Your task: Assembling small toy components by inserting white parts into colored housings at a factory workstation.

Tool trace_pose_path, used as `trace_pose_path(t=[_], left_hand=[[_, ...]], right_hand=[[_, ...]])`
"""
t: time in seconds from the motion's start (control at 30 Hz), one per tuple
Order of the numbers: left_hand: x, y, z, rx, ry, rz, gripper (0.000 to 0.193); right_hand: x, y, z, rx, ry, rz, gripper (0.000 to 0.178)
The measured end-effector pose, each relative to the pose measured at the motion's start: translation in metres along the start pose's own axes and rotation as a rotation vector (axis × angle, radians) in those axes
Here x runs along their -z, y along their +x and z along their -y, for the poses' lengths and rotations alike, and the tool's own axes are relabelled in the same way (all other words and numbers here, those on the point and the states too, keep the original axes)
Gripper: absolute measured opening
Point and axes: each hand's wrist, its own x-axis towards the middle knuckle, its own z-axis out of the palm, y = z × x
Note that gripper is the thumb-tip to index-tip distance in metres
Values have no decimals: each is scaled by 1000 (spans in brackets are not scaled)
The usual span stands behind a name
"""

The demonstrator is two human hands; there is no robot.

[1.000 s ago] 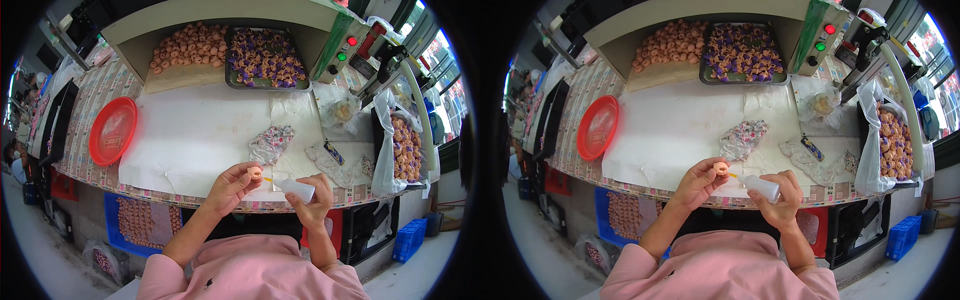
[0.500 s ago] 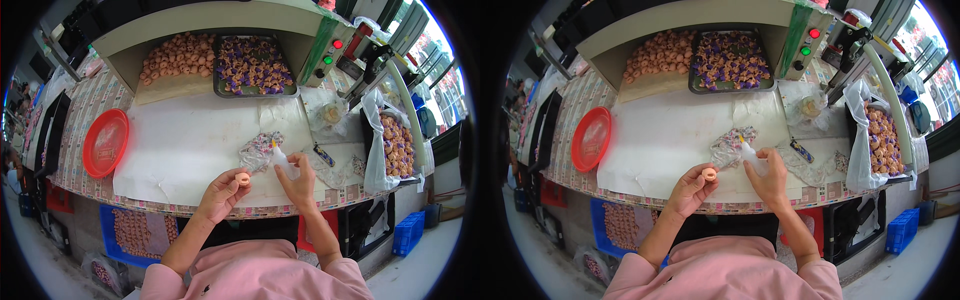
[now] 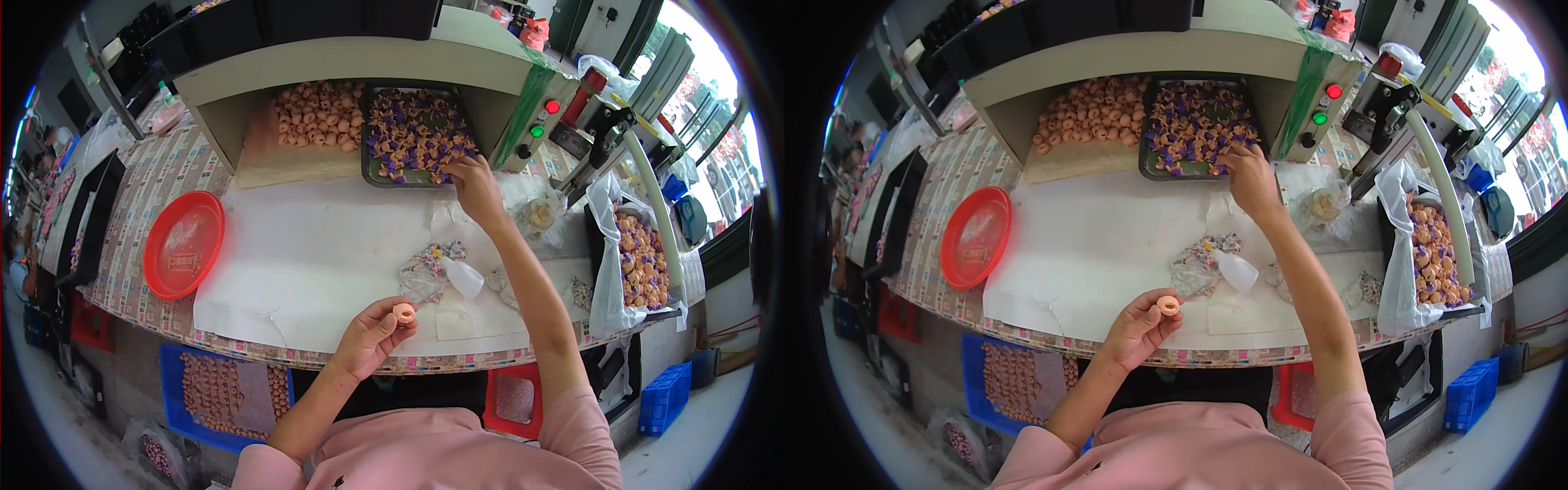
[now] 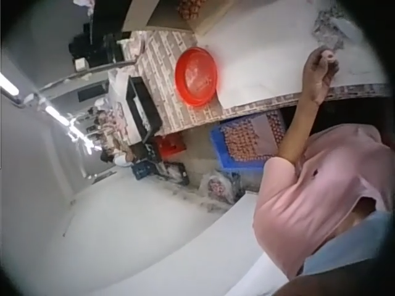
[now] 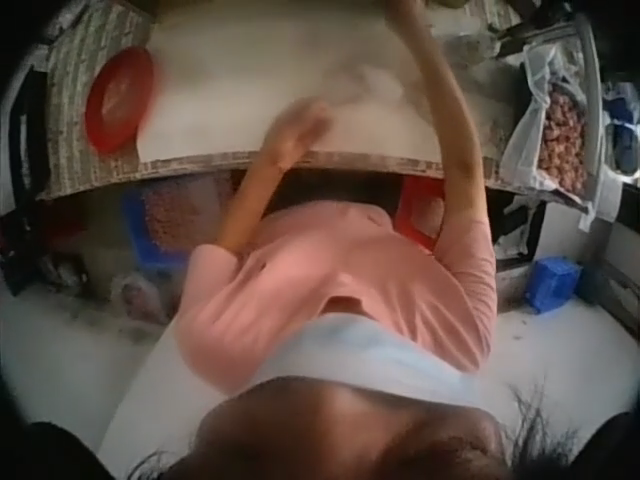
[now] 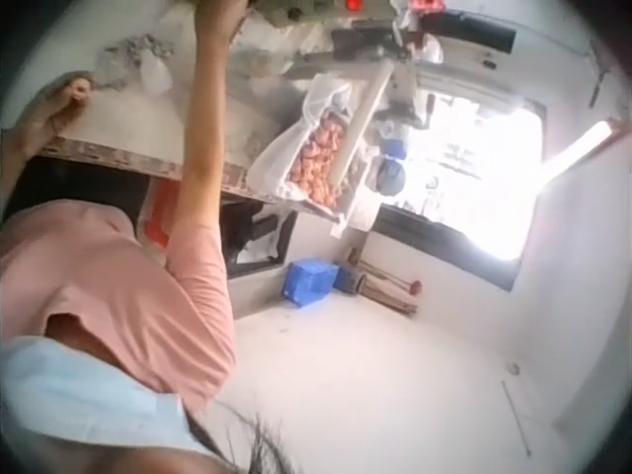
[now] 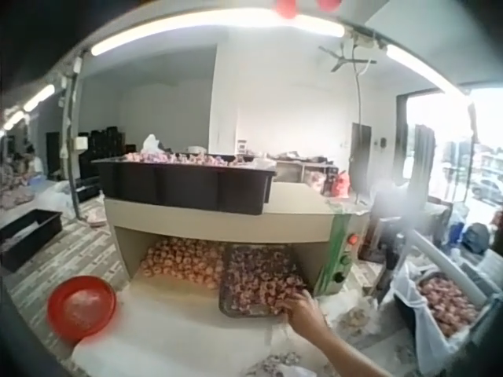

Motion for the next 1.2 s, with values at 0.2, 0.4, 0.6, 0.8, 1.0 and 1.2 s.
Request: trace_pose_path(t=[0.2, 0.4, 0.6, 0.8, 1.0, 1.2], left_hand=[[-5, -8, -6, -20, -3, 5, 40], [-10, -14, -6, -43, -1, 29, 39], [-8, -16, -13, -3, -77, -22, 40], [-11, -2, 0, -37, 51, -37, 39], [-23, 10, 20, 10, 129, -17, 37], [-30, 14, 33, 46, 190, 4, 31]], right_hand=[[-19, 43, 15, -242, -285, 468, 11], [-21, 40, 10, -192, -324, 455, 11], [32, -13, 70, -170, 374, 134, 14], [81, -111, 132, -386, 719, 405, 23], [95, -143, 131, -298, 697, 347, 25], [108, -158, 117, -216, 626, 336, 28]])
